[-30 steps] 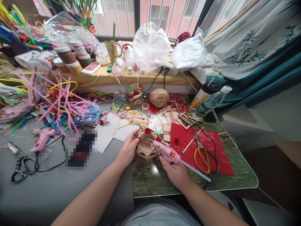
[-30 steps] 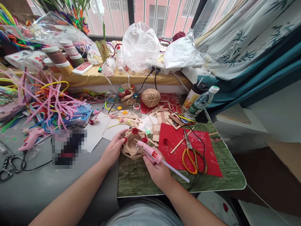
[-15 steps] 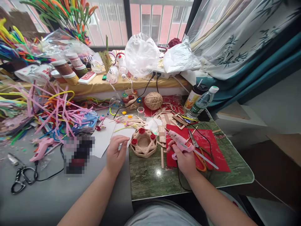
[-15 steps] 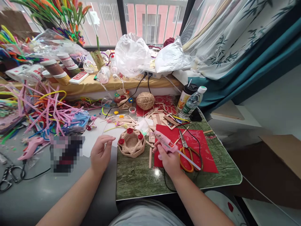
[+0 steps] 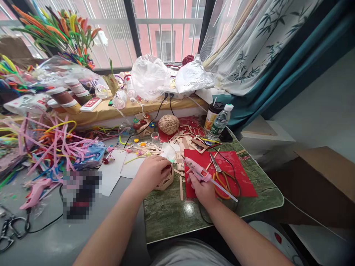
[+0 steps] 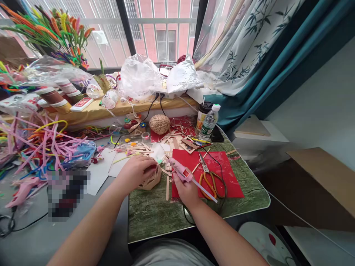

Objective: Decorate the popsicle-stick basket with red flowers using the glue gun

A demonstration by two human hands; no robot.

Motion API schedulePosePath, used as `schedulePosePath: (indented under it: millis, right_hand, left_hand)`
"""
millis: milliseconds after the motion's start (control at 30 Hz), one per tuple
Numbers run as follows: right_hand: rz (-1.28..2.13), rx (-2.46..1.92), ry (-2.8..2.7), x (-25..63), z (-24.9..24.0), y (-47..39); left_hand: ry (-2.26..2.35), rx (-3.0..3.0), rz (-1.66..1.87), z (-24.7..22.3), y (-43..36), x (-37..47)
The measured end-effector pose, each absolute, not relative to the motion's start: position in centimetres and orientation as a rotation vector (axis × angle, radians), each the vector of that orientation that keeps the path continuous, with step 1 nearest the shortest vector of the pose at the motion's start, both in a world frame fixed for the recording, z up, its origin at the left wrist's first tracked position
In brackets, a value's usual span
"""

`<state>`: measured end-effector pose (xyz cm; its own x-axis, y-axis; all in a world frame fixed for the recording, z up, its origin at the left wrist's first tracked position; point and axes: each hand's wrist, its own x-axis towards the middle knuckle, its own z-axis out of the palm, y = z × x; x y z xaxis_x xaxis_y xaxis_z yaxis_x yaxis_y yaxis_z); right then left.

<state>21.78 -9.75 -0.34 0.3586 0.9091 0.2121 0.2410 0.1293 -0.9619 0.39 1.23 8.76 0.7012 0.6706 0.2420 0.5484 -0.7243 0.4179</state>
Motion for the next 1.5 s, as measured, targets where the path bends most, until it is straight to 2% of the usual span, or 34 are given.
schedulePosePath:
  millis: [167, 267, 367, 733, 1133, 1500]
  right_hand:
    - [0.708, -1.34, -1.187, 21.6, -0.1, -10.1]
    - [0.749, -1.27, -1.255, 21.6, 0.0, -10.1]
    - [0.849, -1.218, -1.327, 21.4, 0.5, -9.8]
    - [0.778, -1.196, -1.476, 20.8, 0.4, -9.0]
    - [0.91, -1.199, -1.507, 21.1, 0.0, -9.1]
    - [0.894, -1.163, -1.521, 20.9, -0.4, -9.1]
  left_hand:
    - [1.11, 1.932, 0.883, 7.6, 0.1, -1.3]
    - [1.055, 1.501, 1.005, 6.9, -0.1, -1.9]
    - [0.973, 1.332, 1.076, 6.1, 0.1, -2.2]
    - [0.907, 1.402, 1.045, 5.7, -0.5, -2.1]
    - [0.922, 1.431, 1.027, 5.4, -0.7, -1.8]
    - [0.926, 1.455, 1.032, 5.0, -0.5, -1.9]
